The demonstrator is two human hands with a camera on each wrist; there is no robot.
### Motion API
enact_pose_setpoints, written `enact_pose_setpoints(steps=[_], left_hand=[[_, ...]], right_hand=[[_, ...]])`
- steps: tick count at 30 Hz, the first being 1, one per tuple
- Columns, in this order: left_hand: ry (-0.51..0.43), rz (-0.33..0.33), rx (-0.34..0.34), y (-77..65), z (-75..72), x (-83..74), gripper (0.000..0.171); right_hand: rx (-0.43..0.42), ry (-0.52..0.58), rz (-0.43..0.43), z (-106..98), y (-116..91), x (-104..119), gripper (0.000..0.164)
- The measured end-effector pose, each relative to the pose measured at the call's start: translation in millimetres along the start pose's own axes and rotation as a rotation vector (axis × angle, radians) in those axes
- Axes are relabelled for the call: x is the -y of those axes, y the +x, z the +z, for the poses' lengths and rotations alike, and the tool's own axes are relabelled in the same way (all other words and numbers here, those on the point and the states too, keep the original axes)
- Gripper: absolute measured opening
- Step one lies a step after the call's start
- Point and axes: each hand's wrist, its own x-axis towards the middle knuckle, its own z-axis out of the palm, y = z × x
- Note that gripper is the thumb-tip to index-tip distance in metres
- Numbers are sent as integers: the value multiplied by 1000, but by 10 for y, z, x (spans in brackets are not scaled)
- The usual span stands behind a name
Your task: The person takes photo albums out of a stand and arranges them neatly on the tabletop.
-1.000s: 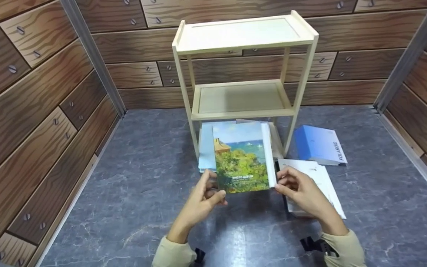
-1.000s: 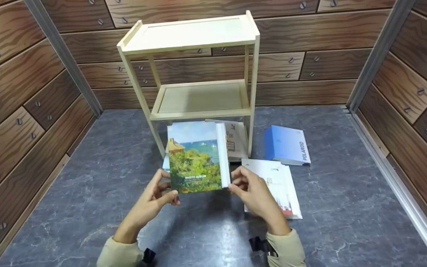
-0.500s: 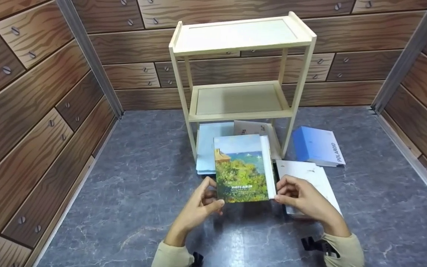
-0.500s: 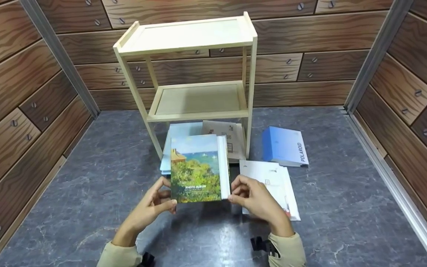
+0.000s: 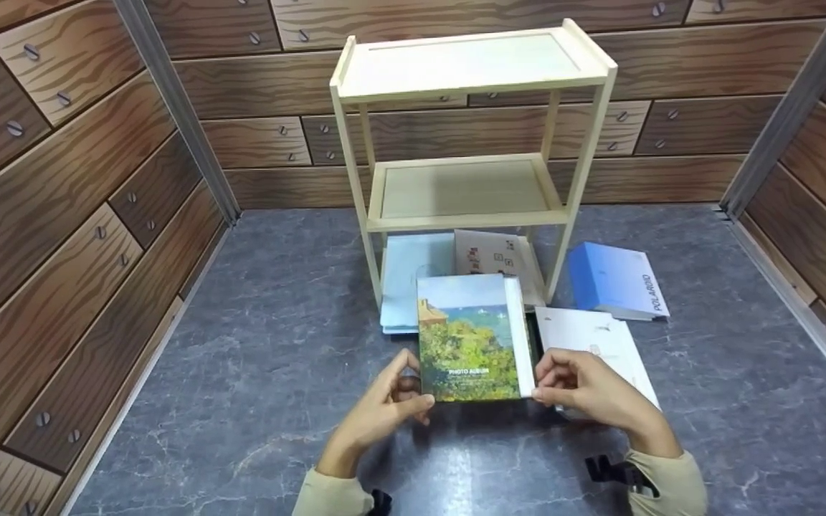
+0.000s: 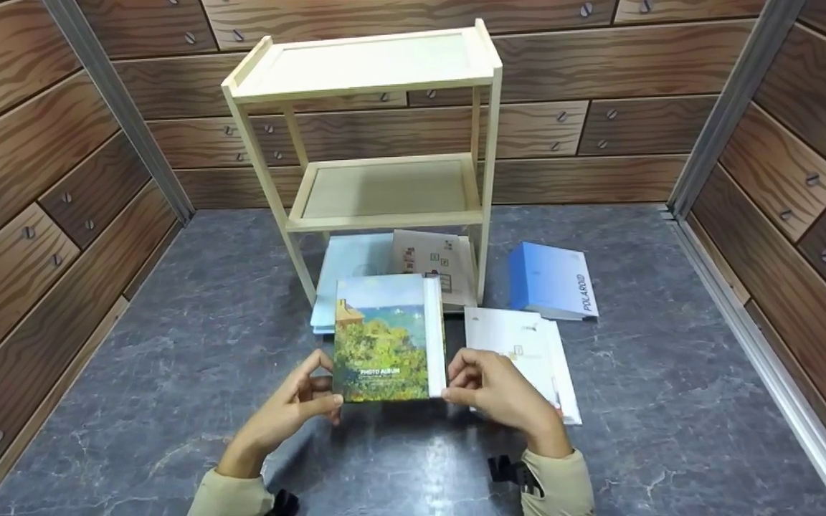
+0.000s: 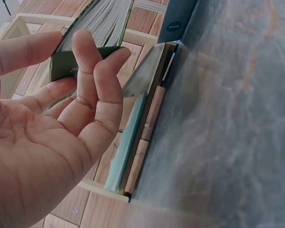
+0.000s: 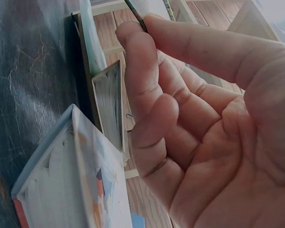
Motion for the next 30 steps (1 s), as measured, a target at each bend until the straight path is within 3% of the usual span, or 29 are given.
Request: enact_pose_setpoints(steps=[18, 24, 30], left_hand=[[5, -125, 27, -33, 4, 66, 32], [-32, -167, 35, -61, 16, 85, 33], [-38, -174, 54, -76, 14, 86, 33]], right_hand=[[82, -17, 12, 20, -27, -43, 18], [108, -11, 32, 34, -41, -52, 19], [142, 8, 48, 33, -48, -50, 20]])
